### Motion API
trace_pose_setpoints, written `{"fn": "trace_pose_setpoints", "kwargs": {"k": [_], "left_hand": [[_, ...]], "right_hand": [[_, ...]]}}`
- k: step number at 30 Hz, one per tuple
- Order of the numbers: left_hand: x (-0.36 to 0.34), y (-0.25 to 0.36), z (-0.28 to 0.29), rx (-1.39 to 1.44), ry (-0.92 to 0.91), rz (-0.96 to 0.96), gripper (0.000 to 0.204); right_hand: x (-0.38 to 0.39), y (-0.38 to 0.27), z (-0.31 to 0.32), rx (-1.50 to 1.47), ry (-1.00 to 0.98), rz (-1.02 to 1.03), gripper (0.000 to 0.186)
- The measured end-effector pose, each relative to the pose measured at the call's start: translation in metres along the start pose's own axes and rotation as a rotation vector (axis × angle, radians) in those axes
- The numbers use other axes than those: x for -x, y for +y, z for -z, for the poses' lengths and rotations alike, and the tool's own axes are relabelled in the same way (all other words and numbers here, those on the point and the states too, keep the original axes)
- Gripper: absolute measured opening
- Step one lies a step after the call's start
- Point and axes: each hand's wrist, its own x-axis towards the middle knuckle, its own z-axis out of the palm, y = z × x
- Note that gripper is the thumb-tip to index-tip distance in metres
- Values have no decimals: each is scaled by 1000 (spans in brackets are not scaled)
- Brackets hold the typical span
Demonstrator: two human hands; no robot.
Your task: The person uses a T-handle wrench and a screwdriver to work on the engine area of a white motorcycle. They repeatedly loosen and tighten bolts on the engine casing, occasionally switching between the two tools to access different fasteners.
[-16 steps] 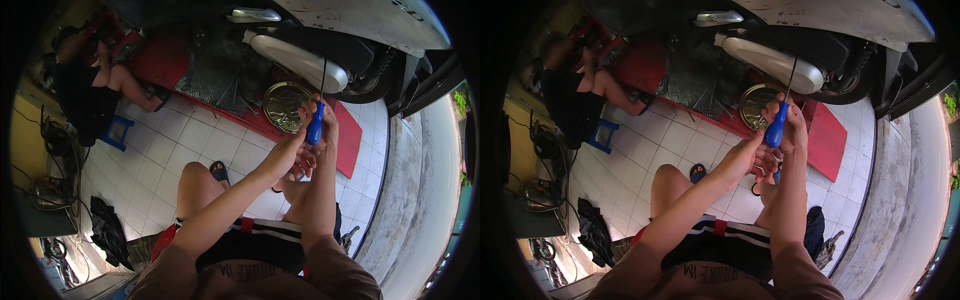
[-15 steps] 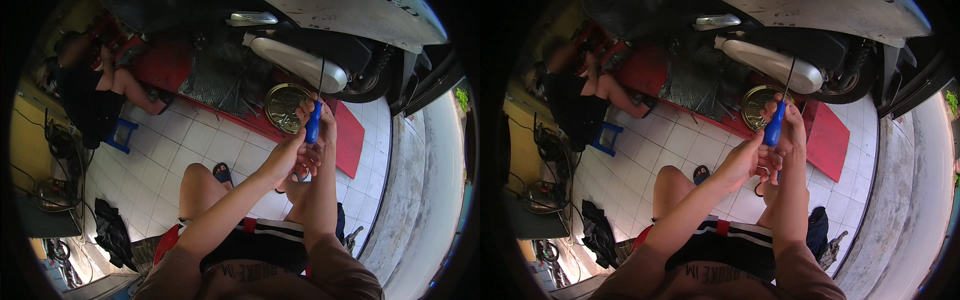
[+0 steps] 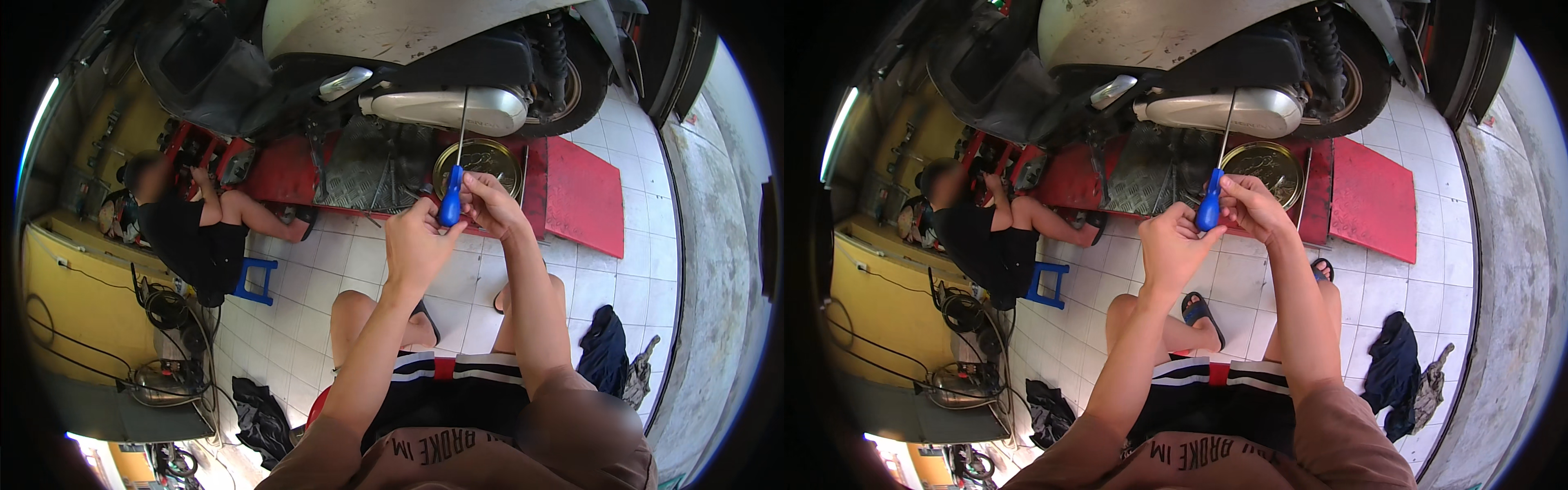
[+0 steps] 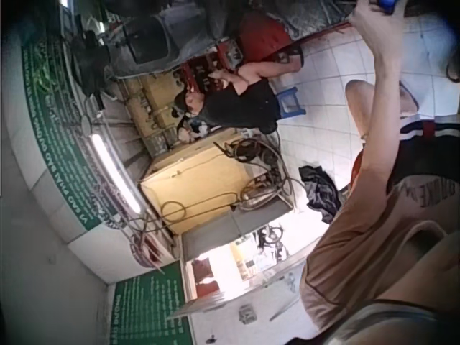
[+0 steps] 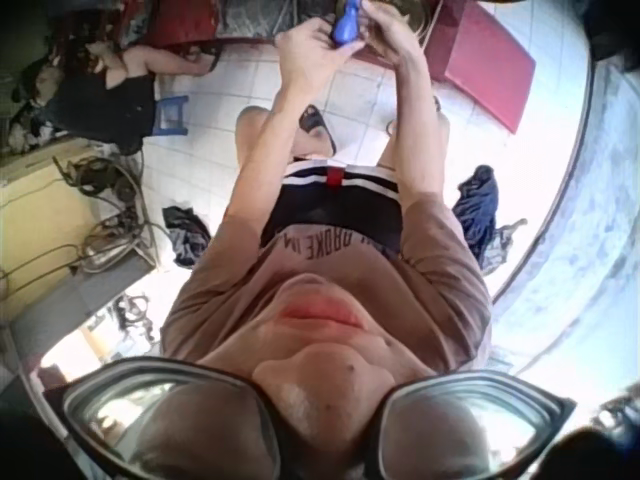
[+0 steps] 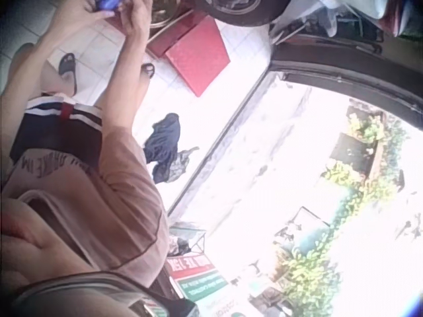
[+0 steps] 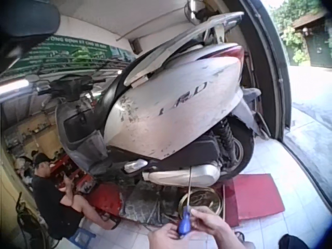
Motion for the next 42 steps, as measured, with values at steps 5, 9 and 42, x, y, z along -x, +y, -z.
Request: {"fn": "trace_pose_setpoints", "kwargs": {"k": [5, 9, 42], "left_hand": [[9, -10, -5, -398, 142, -167, 26], [11, -15, -14, -96, 212, -154, 33], [4, -8, -13, -39, 198, -101, 32]], "right_hand": [[-10, 27, -7, -4, 166, 9, 18], [-13, 26, -11, -22, 96, 32, 19], [-14, 19, -14, 50, 52, 131, 33]]}}
